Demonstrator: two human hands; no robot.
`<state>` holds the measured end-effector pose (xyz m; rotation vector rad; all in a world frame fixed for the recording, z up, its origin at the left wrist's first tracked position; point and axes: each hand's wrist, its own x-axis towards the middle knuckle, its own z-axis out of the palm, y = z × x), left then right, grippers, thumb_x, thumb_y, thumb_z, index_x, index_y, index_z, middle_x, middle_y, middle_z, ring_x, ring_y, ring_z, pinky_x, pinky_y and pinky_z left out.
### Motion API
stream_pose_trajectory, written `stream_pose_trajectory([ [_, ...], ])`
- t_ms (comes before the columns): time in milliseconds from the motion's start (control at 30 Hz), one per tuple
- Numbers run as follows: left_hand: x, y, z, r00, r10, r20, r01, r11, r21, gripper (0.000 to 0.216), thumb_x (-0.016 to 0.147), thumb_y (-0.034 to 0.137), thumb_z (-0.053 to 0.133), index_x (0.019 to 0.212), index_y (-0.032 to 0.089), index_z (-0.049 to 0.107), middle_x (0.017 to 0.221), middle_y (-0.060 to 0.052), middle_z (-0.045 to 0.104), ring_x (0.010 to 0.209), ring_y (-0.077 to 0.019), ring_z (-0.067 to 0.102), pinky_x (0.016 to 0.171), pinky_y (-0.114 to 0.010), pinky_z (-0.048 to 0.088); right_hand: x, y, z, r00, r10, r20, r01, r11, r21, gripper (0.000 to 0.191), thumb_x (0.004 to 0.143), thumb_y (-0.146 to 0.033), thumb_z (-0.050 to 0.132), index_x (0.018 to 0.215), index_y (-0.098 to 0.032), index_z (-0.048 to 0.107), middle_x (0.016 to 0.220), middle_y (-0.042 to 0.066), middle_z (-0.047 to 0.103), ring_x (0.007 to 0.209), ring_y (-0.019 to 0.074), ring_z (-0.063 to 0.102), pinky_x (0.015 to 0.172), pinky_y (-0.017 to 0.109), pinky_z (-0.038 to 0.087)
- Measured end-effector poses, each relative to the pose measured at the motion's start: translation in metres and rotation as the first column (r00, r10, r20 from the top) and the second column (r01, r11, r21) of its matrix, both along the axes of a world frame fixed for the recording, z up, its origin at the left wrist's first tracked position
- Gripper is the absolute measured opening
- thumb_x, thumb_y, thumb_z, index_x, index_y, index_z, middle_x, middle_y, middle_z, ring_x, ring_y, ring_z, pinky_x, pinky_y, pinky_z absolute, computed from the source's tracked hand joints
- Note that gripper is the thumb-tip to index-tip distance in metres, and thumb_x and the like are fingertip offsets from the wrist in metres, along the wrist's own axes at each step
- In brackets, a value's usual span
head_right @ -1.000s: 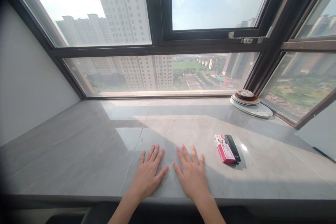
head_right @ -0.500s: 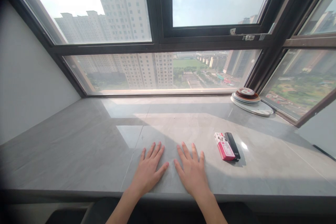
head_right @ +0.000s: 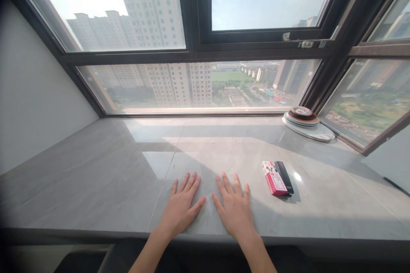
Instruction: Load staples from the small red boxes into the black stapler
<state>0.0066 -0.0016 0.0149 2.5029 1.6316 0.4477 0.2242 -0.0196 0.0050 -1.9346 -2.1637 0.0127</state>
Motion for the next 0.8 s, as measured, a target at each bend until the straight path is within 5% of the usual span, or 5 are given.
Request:
stream_pose_trajectory([
  [800, -0.0010, -0.0002, 0.0031, 1.000, 0.000, -0.016, 0.000, 1.000, -0.004, 0.062, 0.106, 0.058, 0.036, 0.164, 0.040, 0.027, 0.173, 0.001, 0.017, 0.160, -0.0323, 0.016, 0.126, -0.067, 0.016, -0.0008, 0.0014, 0.0008, 1.000, -0.002, 0.000, 0.002, 1.000, -0.015, 0.060, 0.106, -0.056, 0.031, 0.164, -0.041, 0.028, 0.172, -0.006, 0.022, 0.159, 0.0365, 0.010, 0.123, 0.069, 0.010],
])
